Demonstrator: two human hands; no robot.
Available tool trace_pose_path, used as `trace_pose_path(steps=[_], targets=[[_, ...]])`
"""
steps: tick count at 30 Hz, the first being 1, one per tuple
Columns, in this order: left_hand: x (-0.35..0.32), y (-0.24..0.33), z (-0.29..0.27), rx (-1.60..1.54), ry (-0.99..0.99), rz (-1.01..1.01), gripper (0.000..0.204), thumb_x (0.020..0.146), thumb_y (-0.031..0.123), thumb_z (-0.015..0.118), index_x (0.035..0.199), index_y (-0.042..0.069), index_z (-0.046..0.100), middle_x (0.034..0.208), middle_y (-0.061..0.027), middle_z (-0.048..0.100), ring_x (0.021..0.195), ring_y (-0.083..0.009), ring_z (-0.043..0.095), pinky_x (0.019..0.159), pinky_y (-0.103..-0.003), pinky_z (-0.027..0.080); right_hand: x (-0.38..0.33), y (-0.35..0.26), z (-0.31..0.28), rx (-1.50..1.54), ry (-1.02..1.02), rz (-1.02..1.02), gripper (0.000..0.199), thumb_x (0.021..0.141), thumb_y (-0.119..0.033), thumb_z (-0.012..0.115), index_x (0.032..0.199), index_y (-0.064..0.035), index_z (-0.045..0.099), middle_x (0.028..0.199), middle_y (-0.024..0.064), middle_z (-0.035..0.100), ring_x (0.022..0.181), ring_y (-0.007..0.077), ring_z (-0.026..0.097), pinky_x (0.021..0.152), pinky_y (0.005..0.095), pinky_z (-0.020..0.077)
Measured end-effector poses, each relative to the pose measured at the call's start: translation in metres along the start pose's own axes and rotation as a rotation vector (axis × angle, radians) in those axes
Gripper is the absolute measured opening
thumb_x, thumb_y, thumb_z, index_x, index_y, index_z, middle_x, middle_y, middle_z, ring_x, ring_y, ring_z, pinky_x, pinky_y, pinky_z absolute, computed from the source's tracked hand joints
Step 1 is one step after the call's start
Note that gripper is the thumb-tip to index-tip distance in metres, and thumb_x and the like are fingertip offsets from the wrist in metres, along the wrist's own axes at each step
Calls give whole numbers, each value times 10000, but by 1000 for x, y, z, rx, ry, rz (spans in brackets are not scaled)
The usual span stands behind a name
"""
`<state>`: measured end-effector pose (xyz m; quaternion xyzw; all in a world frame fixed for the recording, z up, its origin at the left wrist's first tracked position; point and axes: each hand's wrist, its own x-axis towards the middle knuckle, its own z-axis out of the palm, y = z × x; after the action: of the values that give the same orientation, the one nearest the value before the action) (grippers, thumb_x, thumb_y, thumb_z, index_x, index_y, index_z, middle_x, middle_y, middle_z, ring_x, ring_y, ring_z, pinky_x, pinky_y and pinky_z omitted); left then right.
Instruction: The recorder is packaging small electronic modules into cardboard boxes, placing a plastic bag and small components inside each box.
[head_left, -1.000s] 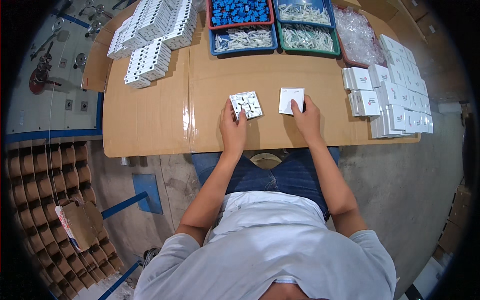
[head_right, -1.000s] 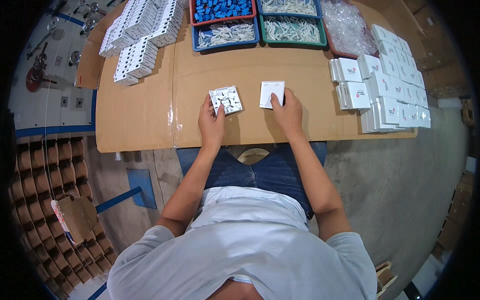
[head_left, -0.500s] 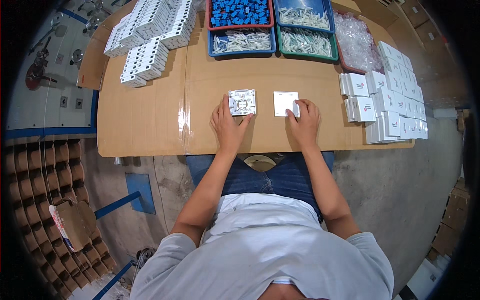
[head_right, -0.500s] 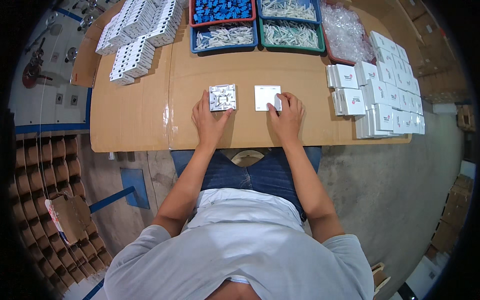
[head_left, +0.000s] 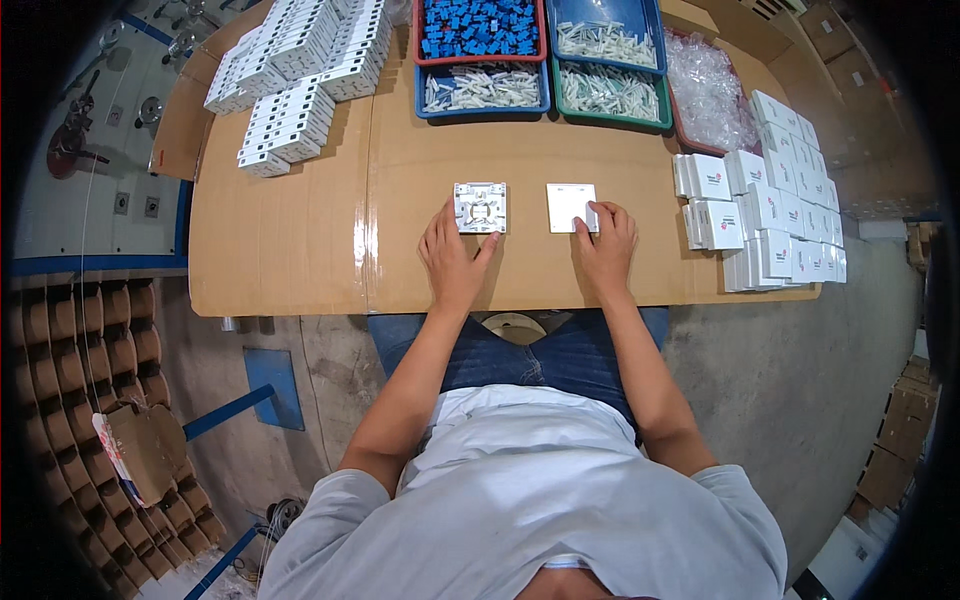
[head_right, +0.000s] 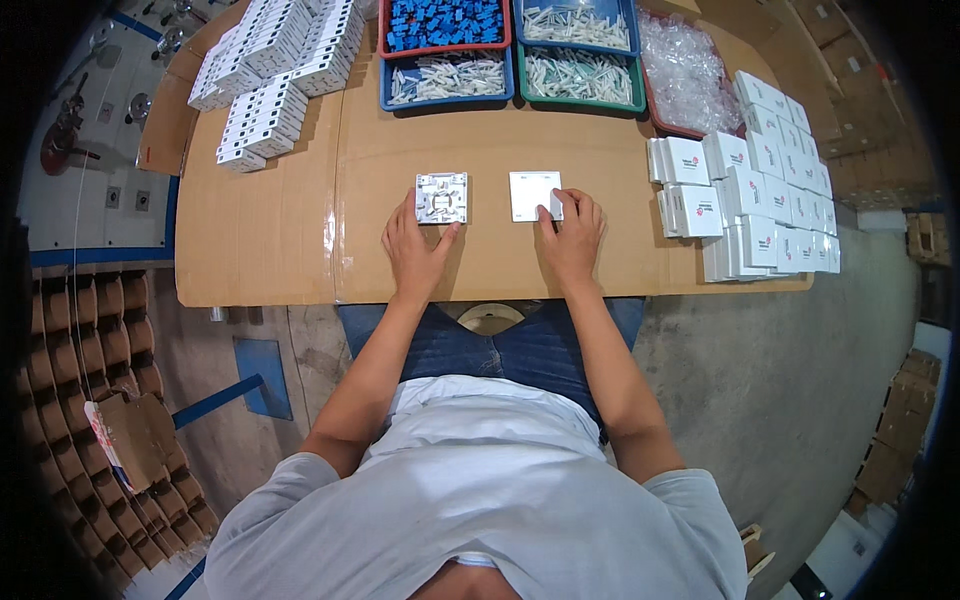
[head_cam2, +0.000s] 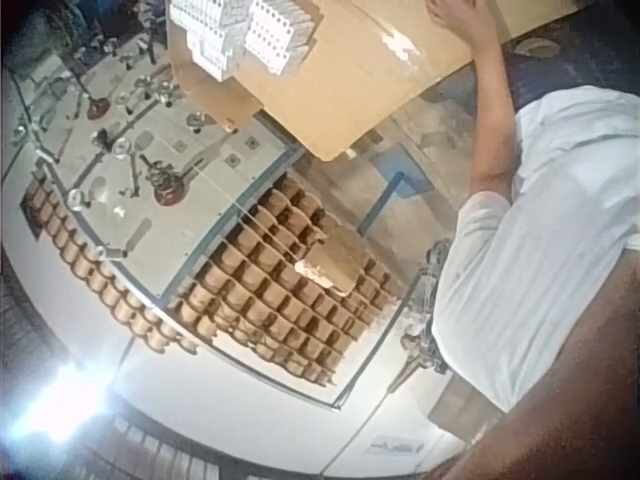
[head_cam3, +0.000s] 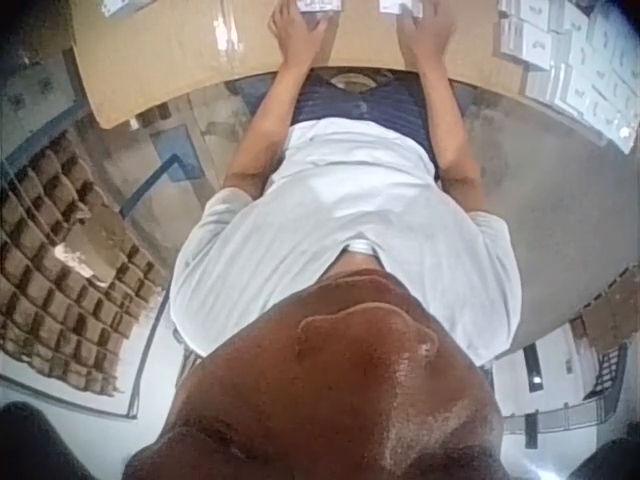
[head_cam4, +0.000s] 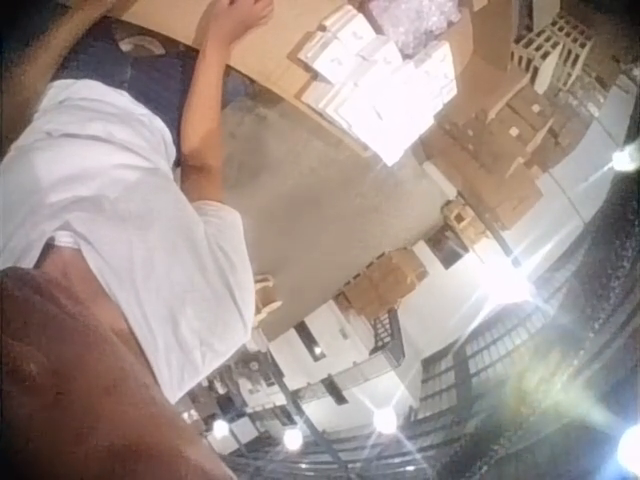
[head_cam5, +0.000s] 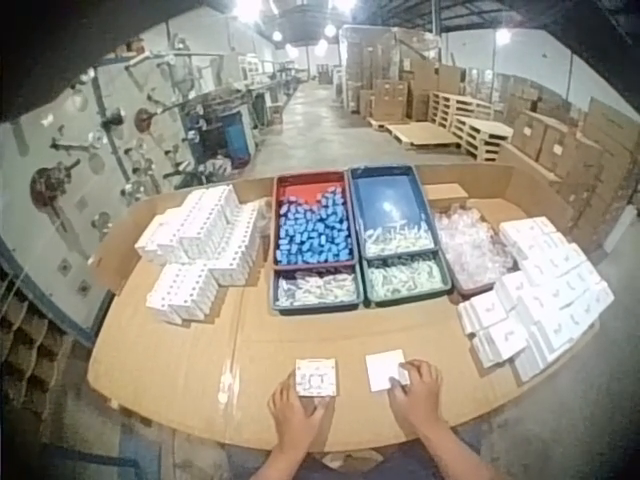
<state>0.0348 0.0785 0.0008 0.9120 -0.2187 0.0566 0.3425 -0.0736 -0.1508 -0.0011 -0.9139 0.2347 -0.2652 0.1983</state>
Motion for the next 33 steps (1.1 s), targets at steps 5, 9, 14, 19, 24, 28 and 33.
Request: trace_pose_path(steps=[5,9,14,19,24,28,33], targets=[[-1,-3,-3,-90,6,27,937,805,350,822,1521,-16,342,1462,-213,484,1359,-371,432,1137,-489,298,-1,-3,-1,19,-1,10,336,885,-226,734,1181,-79,670,1167,95,604,1112,304,546,971,449,413],[-5,-6,-9,-120,-9,35,940,795,331,829,1506,-42,342,1452,-250,470,1349,-403,427,1142,-509,307,1,-3,-3,70,8,64,322,891,-199,716,1182,-72,661,1161,102,613,1115,312,552,973,452,416],[-1,7,-5,68,-22,14,949,785,401,822,1499,-22,361,1469,-228,452,1362,-397,404,1140,-519,302,6,-1,-6,345,68,268,312,884,-78,682,1189,-30,638,1129,123,641,1027,293,624,896,402,507],[-1,10,-2,111,-30,30,959,785,409,821,1507,-13,351,1477,-222,442,1367,-408,398,1143,-528,287,26,25,-14,627,152,491,282,907,-43,649,1188,-14,644,1116,117,681,990,229,663,861,334,534],[-1,16,-4,99,-36,52,950,787,377,819,1512,-12,345,1480,-221,441,1382,-404,390,1151,-526,274,114,61,-68,493,100,312,245,908,-81,662,1134,12,667,1003,144,729,931,243,714,832,349,551],[-2,17,-8,109,-36,40,942,790,346,815,1519,-9,336,1497,-218,424,1403,-396,372,1158,-524,262,195,104,-95,215,-84,249,270,904,-185,654,1096,0,698,997,201,736,952,344,717,853,428,553],[0,20,-7,122,-57,29,915,797,337,800,1508,-14,343,1505,-218,412,1407,-397,362,1165,-521,260,298,177,-101,-212,47,430,327,908,-317,629,1055,-45,737,1061,232,722,1038,398,691,898,482,540]])
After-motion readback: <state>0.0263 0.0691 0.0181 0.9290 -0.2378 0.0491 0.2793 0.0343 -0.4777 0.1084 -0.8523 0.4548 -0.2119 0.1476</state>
